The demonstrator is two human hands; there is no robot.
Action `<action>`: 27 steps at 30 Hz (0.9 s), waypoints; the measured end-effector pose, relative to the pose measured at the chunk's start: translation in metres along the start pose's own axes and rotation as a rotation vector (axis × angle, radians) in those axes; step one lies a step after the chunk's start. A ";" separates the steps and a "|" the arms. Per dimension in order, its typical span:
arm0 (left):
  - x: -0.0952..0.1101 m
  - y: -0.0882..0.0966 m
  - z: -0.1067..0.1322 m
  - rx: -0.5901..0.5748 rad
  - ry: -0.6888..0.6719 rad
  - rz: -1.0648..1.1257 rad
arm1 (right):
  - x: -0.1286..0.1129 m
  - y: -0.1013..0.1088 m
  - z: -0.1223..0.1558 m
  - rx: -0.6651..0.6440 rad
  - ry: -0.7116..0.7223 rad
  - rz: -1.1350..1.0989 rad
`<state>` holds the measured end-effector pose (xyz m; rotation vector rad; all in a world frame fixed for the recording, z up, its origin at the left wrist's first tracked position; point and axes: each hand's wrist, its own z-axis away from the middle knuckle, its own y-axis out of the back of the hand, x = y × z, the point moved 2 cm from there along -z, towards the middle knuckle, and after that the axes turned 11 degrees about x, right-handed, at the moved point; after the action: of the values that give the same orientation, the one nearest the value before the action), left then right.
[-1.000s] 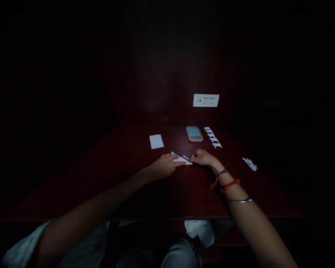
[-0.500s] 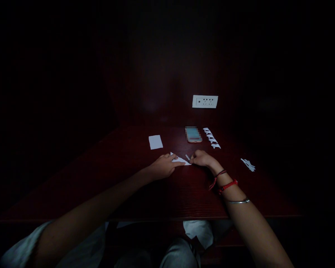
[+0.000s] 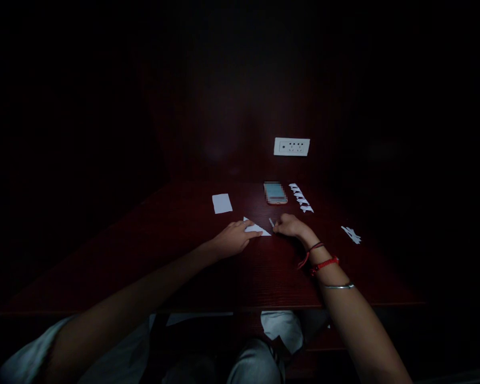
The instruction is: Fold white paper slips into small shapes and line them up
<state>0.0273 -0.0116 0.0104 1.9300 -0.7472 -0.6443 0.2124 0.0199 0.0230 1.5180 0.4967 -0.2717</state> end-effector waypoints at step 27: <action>0.111 -0.024 -0.090 0.207 -0.172 0.117 | 0.149 0.091 0.092 0.262 -0.451 0.426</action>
<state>0.1713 -0.0311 0.0126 2.0171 -1.0627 -0.6893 0.3977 -0.0468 0.0314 1.7088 -0.2292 -0.3402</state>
